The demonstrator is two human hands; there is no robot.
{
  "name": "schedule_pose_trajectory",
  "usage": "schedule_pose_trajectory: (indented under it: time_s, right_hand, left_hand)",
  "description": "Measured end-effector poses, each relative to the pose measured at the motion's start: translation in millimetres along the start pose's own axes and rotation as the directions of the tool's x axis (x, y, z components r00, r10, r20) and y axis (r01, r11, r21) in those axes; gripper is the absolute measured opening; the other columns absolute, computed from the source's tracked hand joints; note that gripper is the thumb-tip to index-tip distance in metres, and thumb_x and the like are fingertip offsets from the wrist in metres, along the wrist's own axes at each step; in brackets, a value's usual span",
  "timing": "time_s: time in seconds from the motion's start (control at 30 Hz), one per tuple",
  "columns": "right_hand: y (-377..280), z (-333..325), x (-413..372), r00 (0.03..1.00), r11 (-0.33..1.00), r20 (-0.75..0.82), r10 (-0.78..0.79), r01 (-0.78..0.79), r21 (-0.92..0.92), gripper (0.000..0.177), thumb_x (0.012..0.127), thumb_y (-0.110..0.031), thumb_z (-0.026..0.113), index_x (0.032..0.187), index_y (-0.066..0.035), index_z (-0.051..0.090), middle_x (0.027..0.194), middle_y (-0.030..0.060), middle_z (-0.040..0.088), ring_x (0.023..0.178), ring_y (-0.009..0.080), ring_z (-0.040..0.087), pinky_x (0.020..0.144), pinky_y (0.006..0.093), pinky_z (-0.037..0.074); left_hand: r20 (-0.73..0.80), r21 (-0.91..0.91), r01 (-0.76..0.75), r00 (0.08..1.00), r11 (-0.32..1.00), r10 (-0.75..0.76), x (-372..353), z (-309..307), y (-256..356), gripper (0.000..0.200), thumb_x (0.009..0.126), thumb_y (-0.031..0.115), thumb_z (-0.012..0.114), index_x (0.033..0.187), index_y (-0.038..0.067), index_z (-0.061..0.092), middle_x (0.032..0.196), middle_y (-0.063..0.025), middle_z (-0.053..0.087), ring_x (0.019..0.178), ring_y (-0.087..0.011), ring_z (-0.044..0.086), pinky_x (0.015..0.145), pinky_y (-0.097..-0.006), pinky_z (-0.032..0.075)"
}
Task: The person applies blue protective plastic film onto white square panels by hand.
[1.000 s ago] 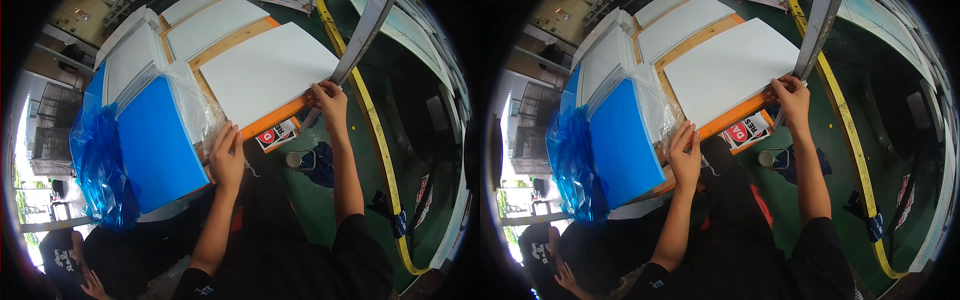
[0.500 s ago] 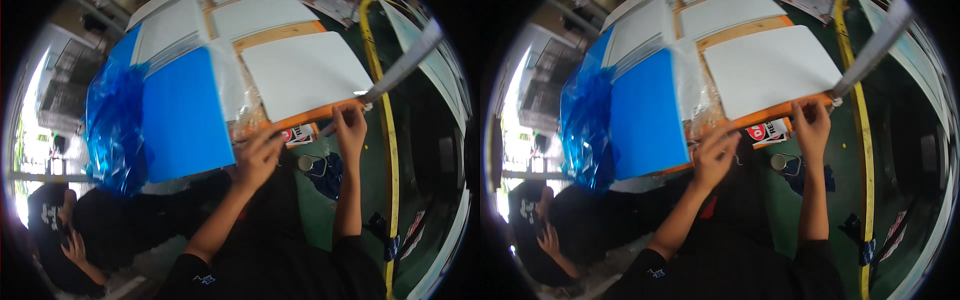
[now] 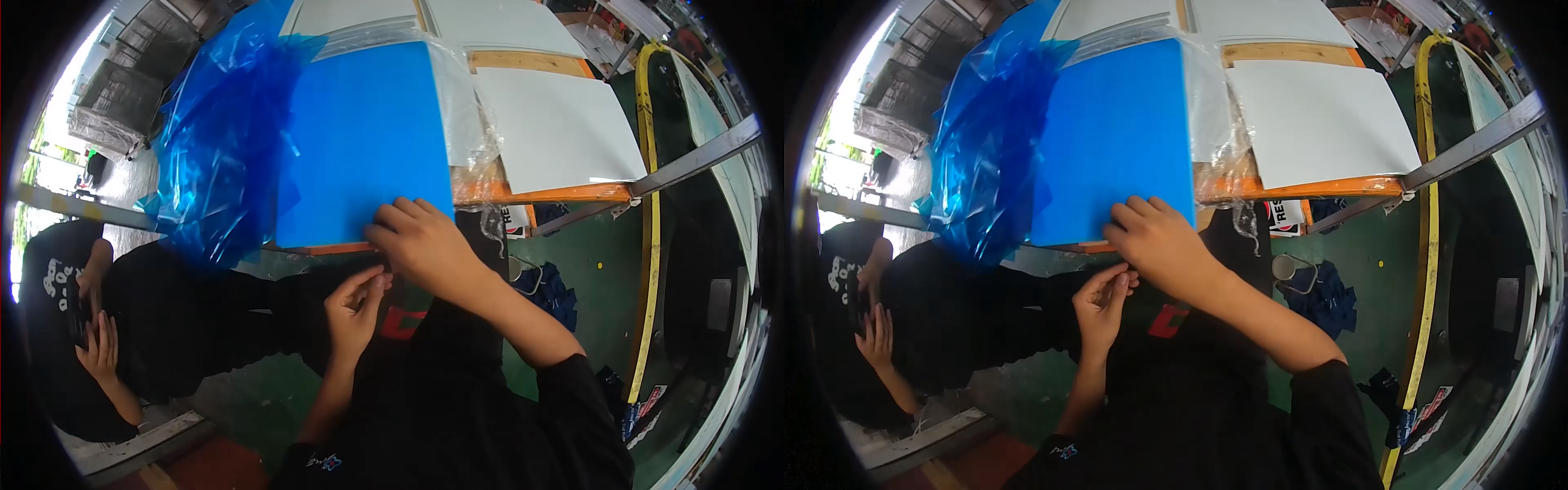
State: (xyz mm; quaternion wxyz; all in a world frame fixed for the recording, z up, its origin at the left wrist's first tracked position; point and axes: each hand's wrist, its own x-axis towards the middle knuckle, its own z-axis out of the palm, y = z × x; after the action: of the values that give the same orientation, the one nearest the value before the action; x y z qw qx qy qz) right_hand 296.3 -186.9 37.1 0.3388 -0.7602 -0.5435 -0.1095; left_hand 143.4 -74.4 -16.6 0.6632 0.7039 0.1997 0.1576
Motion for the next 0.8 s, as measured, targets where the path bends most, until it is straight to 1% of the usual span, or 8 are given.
schedule_pose_trajectory:
  time_s: [0.1, 0.13, 0.27, 0.43, 0.57, 0.67, 0.77, 0.8]
  right_hand:
    - [-1.3, 7.0, 8.8, 1.000, 1.000, 0.020, -0.005, 0.004, 0.022, 0.016, 0.072, -0.006, 0.070, 0.087, -0.007, 0.067, 0.084, 0.0061, 0.058, 0.079, 0.0253, 0.059, 0.069, 0.0373, 0.048]
    - [-2.0, 4.8, 10.2, 0.997, 0.999, 0.070, 0.020, -0.023, 0.047, 0.011, 0.073, -0.004, 0.070, 0.084, -0.006, 0.067, 0.083, 0.0078, 0.059, 0.079, 0.0270, 0.059, 0.068, 0.0381, 0.049]
    - [-7.2, 7.4, 20.2, 0.993, 0.986, 0.066, 0.102, -0.110, 0.127, 0.008, 0.078, -0.002, 0.070, 0.083, -0.001, 0.064, 0.083, 0.0109, 0.059, 0.079, 0.0312, 0.059, 0.069, 0.0409, 0.049]
    - [-14.5, 14.9, 24.2, 0.983, 0.990, 0.146, 0.109, -0.094, -0.109, 0.010, 0.082, 0.002, 0.062, 0.091, 0.000, 0.058, 0.088, 0.0123, 0.059, 0.085, 0.0324, 0.058, 0.072, 0.0420, 0.048]
    - [-21.5, 8.3, 31.7, 0.972, 0.968, 0.167, 0.167, -0.130, -0.213, 0.010, 0.084, 0.004, 0.056, 0.093, -0.001, 0.055, 0.090, 0.0133, 0.059, 0.088, 0.0333, 0.057, 0.074, 0.0423, 0.048]
    - [-26.8, -4.5, 41.4, 0.974, 0.971, 0.117, 0.194, -0.174, -0.167, 0.014, 0.082, 0.007, 0.057, 0.094, -0.001, 0.055, 0.091, 0.0138, 0.059, 0.088, 0.0337, 0.058, 0.074, 0.0423, 0.049]
    - [-30.7, -28.5, 55.9, 0.984, 0.984, 0.104, 0.145, -0.133, -0.115, 0.018, 0.080, 0.010, 0.057, 0.095, 0.000, 0.056, 0.091, 0.0137, 0.060, 0.088, 0.0331, 0.059, 0.073, 0.0406, 0.050]
    - [-29.9, -36.4, 60.5, 0.985, 0.989, 0.120, 0.128, -0.118, -0.086, 0.025, 0.077, 0.012, 0.057, 0.098, -0.001, 0.060, 0.089, 0.0128, 0.059, 0.087, 0.0313, 0.061, 0.072, 0.0385, 0.051]
  left_hand:
    - [-0.019, -0.053, -0.021, 1.000, 0.998, 0.020, -0.7, -22.9, 4.1, 0.022, 0.096, 0.006, 0.064, 0.114, -0.006, 0.066, 0.099, -0.0133, 0.072, 0.088, -0.0149, 0.069, 0.077, -0.0256, 0.054]
    - [-0.025, -0.082, -0.029, 0.999, 0.996, 0.027, -1.8, -28.7, 4.5, 0.022, 0.096, 0.007, 0.064, 0.114, -0.006, 0.065, 0.099, -0.0131, 0.072, 0.087, -0.0146, 0.069, 0.075, -0.0252, 0.054]
    - [0.043, -0.197, -0.013, 0.999, 0.980, 0.022, 2.4, -43.8, 7.1, 0.024, 0.097, 0.009, 0.063, 0.115, -0.005, 0.065, 0.100, -0.0128, 0.072, 0.089, -0.0156, 0.070, 0.076, -0.0256, 0.054]
    - [0.158, -0.338, 0.026, 0.987, 0.941, 0.030, 19.2, -39.7, 13.3, 0.024, 0.097, 0.009, 0.062, 0.116, -0.006, 0.065, 0.106, -0.0140, 0.071, 0.097, -0.0169, 0.069, 0.085, -0.0278, 0.055]
    - [0.226, -0.372, 0.039, 0.973, 0.928, 0.049, 29.0, -33.0, 19.3, 0.031, 0.101, 0.014, 0.057, 0.125, -0.005, 0.058, 0.110, -0.0132, 0.070, 0.097, -0.0190, 0.070, 0.078, -0.0263, 0.054]
    - [0.276, -0.494, 0.167, 0.961, 0.853, -0.028, 37.0, -32.1, 35.9, 0.039, 0.100, 0.015, 0.058, 0.133, -0.005, 0.052, 0.115, -0.0138, 0.068, 0.099, -0.0190, 0.069, 0.080, -0.0262, 0.055]
    - [0.425, -0.556, 0.275, 0.905, 0.784, -0.016, 45.6, -28.8, 48.3, 0.049, 0.101, 0.018, 0.058, 0.142, -0.002, 0.041, 0.126, -0.0159, 0.062, 0.106, -0.0228, 0.067, 0.084, -0.0303, 0.055]
    - [0.414, -0.600, 0.264, 0.910, 0.756, 0.011, 48.7, -25.3, 55.7, 0.048, 0.102, 0.017, 0.055, 0.143, 0.000, 0.037, 0.129, -0.0164, 0.059, 0.110, -0.0255, 0.065, 0.087, -0.0335, 0.056]
